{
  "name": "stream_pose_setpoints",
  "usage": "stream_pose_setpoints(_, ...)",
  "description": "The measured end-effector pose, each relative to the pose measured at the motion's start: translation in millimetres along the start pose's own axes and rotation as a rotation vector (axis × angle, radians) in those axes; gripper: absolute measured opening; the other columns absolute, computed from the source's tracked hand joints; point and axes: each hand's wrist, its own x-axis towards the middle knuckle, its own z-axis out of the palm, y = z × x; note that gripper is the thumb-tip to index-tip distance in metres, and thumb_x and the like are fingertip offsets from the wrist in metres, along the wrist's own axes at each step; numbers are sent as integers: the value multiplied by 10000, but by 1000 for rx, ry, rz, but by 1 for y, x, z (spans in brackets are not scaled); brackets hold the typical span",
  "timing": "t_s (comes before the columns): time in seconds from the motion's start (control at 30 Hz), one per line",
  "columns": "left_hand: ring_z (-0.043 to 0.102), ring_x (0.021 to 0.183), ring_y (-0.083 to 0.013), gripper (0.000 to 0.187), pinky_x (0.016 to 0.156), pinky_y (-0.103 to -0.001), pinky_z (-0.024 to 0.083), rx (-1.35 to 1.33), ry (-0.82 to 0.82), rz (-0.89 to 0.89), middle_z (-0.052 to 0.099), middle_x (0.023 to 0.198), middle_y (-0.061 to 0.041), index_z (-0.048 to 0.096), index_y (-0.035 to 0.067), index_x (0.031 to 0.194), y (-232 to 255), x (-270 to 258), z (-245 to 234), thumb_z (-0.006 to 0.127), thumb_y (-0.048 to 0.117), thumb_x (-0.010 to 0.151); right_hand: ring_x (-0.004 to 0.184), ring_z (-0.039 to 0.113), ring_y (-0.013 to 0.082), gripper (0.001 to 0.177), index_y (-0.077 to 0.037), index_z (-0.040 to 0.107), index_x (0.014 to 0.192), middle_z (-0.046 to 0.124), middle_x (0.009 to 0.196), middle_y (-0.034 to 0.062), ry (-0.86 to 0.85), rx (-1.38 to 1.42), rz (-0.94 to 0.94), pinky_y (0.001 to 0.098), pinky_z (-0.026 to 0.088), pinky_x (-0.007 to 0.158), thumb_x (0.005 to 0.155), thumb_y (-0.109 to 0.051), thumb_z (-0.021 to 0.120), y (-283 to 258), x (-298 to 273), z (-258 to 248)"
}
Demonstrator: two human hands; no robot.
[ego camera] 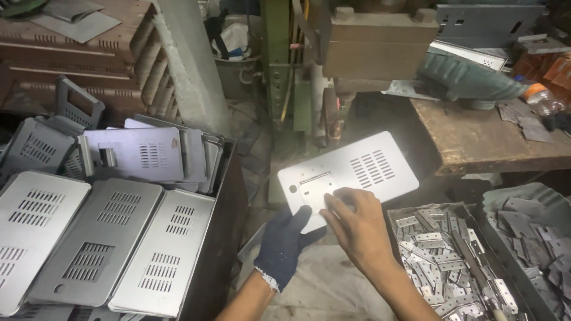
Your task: The recorder uses a spot welding machine to join small metal brackets to larger metal enclosure sheets in a repetitive production process.
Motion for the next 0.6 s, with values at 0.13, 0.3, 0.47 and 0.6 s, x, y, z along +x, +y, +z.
stream_pose_setpoints(0.13, 697, 1018, -182, 321, 828, -367, 642, 10, 1, 7, 707, 1160, -81, 690, 23, 1210, -1, 3, -2, 656, 182, 933, 1002, 612, 298, 291, -82, 739, 1086, 671, 1088, 100, 95, 39, 30, 420, 503, 853, 815, -166, 801, -6, -3, 0)
stream_pose_setpoints(0.3, 716, 1012, -198, 339, 815, -364, 639, 10, 22, 3, 723, 1152, -91, 690, 24, 1220, 10, 1, 0, 659, 193, 928, 901, 636, 244, 225, -56, 714, 1003, 675, 973, 73, 198, 206, 359, 370, 508, 761, 868, -214, 800, 5, -43, 25)
stream_pose_setpoints(0.47, 720, 1007, -205, 358, 798, -361, 634, 17, -5, 1, 727, 1145, -86, 685, 16, 1232, 7, 2, -2, 665, 185, 917, 665, 613, 203, 253, -38, 656, 1012, 653, 877, 72, 139, 1198, 1295, 308, 425, 518, 939, -278, 693, 5, -23, 15)
stream_pose_setpoints(0.6, 715, 990, -204, 353, 788, -371, 638, 52, -1, -22, 722, 1131, -82, 688, 24, 1228, 10, -2, 4, 675, 176, 909, 645, 631, 164, 246, -55, 669, 1075, 713, 939, 41, 149, 1415, 1261, 278, 442, 508, 887, -213, 669, 16, -17, 15)
